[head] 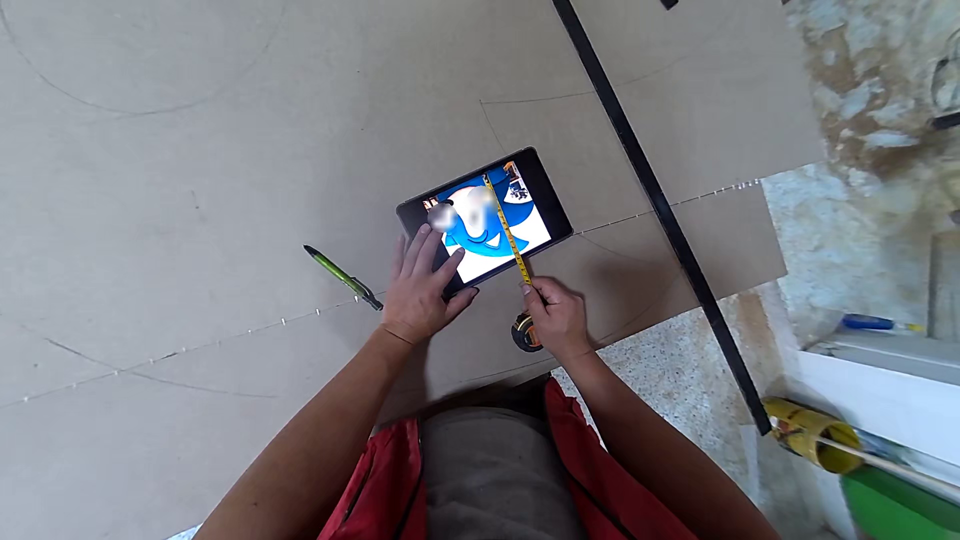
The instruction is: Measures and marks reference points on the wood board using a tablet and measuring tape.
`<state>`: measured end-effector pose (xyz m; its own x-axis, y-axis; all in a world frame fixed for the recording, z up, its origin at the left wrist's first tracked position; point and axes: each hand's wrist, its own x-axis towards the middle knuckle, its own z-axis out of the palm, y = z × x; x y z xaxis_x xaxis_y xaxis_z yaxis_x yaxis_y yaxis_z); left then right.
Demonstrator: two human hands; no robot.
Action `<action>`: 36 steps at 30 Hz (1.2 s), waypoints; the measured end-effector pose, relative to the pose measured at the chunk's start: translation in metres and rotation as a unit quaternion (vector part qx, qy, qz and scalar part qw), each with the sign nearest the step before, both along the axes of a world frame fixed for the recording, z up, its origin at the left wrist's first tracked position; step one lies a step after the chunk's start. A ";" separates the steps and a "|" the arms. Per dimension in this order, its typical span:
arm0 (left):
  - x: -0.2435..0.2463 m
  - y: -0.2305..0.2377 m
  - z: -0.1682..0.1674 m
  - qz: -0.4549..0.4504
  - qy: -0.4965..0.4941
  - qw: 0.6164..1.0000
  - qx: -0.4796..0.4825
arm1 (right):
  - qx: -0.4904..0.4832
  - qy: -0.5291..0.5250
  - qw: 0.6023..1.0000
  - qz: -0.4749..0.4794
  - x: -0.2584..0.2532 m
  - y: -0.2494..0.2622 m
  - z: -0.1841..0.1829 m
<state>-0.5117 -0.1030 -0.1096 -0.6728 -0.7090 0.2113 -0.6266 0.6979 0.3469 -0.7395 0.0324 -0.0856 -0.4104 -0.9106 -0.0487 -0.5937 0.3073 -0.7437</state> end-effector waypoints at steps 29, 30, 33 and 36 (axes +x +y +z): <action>0.071 0.070 -0.009 0.047 0.027 0.998 0.012 | 0.056 0.061 0.996 0.019 0.009 -0.018 0.010; 0.071 0.069 -0.008 0.048 0.022 0.998 0.017 | 0.059 0.065 0.996 0.017 0.010 -0.019 0.010; 0.069 0.068 -0.006 0.047 0.005 0.999 0.027 | 0.064 0.071 0.995 0.010 0.010 -0.021 0.010; 0.068 0.066 -0.008 0.043 0.010 0.999 0.022 | 0.060 0.077 0.995 0.011 0.011 -0.020 0.010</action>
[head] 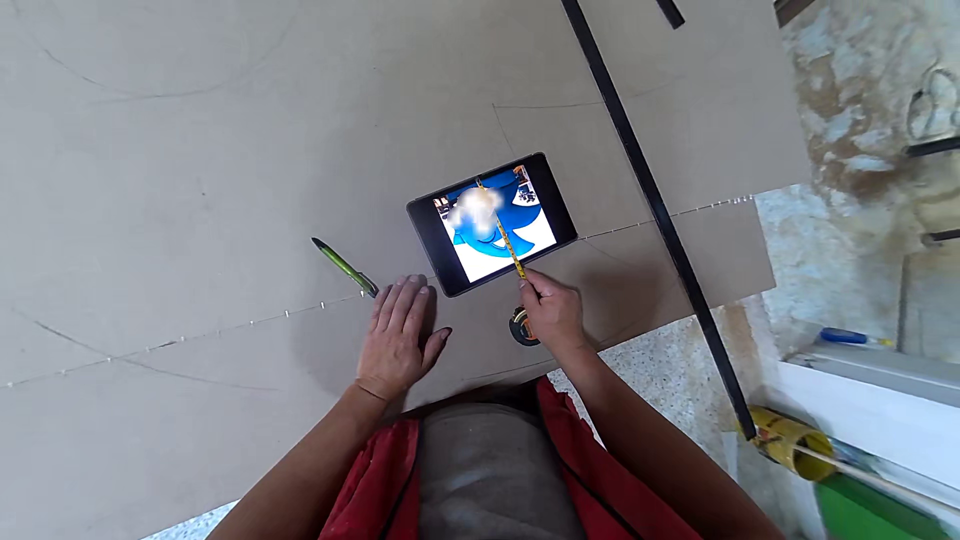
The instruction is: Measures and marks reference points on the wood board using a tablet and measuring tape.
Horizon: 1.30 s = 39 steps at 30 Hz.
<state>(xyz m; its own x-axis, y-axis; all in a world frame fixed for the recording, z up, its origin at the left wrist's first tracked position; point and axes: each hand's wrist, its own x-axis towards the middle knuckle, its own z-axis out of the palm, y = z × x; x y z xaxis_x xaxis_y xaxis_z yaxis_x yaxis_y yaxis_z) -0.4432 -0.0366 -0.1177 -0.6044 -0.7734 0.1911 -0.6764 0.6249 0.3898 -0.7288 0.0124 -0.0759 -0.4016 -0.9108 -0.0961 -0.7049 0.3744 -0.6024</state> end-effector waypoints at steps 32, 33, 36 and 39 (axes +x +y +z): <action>-0.001 -0.001 -0.001 -0.006 -0.028 1.000 0.011 | -0.034 0.034 0.998 0.033 0.000 0.002 -0.001; -0.001 -0.001 -0.001 -0.006 -0.028 1.000 0.010 | -0.037 0.033 0.998 0.033 0.000 0.002 -0.002; -0.001 -0.001 -0.002 -0.008 -0.026 1.000 0.006 | -0.035 0.031 0.998 0.035 -0.001 0.002 -0.002; 0.000 -0.001 -0.001 -0.008 -0.027 1.000 0.007 | -0.035 0.031 0.998 0.035 -0.001 0.002 -0.002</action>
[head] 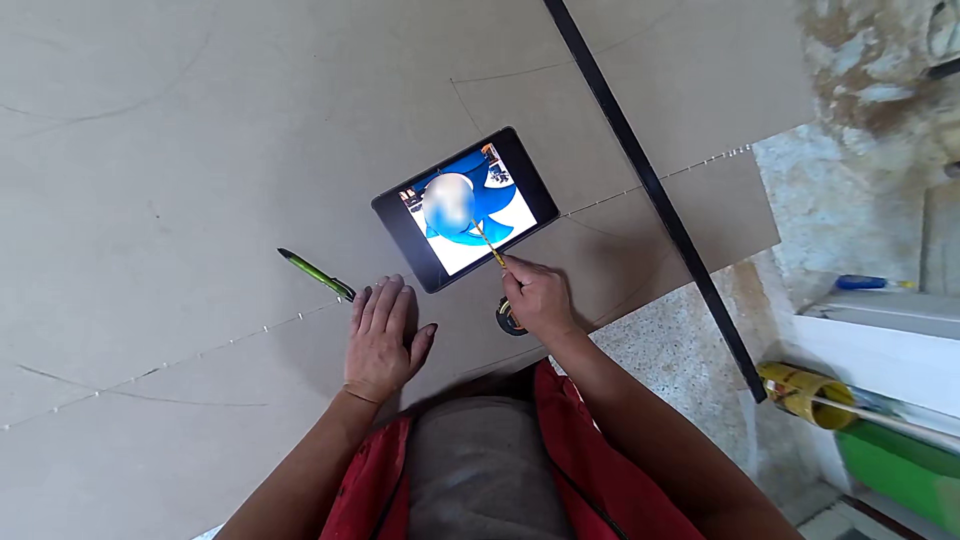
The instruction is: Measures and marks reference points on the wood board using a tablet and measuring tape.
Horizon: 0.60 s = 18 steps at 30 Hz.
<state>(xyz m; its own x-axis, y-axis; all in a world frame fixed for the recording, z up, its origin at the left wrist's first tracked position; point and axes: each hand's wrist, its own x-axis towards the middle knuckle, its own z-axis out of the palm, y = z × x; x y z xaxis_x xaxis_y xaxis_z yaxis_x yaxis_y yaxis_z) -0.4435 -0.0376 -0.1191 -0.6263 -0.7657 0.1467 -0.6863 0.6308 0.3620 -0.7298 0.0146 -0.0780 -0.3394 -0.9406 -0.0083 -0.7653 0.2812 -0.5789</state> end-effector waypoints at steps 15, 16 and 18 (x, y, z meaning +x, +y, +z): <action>0.000 -0.001 0.001 -0.002 0.002 1.000 0.003 | -0.001 0.008 1.000 -0.004 0.000 -0.001 0.000; 0.000 -0.001 0.001 -0.002 0.000 1.000 0.004 | -0.001 0.005 1.000 -0.004 0.000 -0.001 0.000; 0.000 -0.001 0.001 -0.002 -0.002 1.000 0.005 | 0.000 0.003 1.000 -0.003 0.000 -0.001 0.000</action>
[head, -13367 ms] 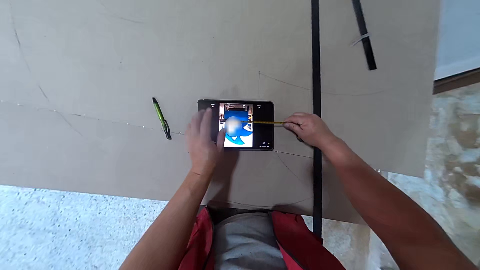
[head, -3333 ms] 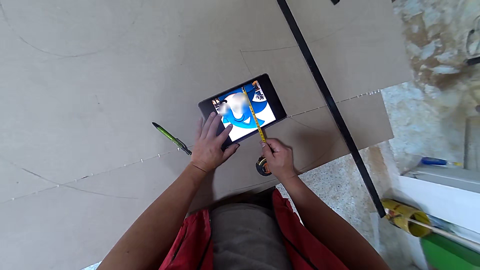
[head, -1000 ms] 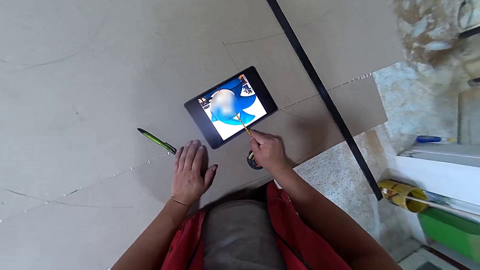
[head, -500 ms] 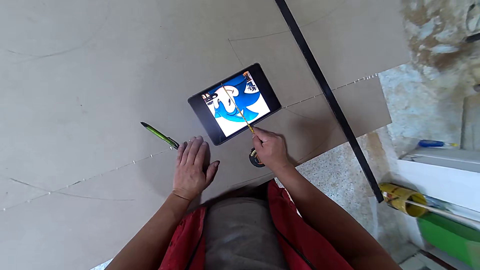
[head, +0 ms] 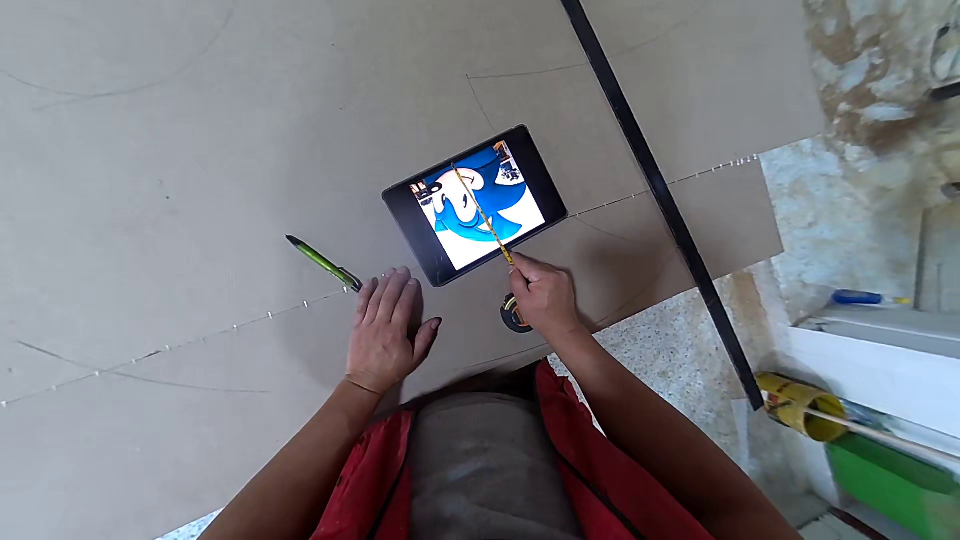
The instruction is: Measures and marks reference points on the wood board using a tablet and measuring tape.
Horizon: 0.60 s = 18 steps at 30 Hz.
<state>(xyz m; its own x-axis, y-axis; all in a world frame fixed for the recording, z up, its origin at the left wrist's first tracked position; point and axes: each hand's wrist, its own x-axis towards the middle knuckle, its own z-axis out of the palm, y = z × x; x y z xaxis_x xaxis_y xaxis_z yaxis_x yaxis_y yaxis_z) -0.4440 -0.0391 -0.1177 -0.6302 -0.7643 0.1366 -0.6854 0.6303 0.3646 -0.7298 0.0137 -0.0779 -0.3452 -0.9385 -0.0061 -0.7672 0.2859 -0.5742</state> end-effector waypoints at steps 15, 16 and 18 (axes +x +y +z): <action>0.000 -0.002 0.001 -0.001 0.003 1.000 -0.004 | 0.005 0.003 1.000 0.004 0.000 -0.001 0.002; 0.000 -0.002 0.001 -0.001 0.003 1.000 -0.005 | 0.004 0.004 1.000 0.004 0.000 -0.002 0.001; 0.000 -0.003 0.002 0.000 0.002 1.000 -0.005 | 0.000 0.000 1.000 0.005 0.000 -0.002 0.000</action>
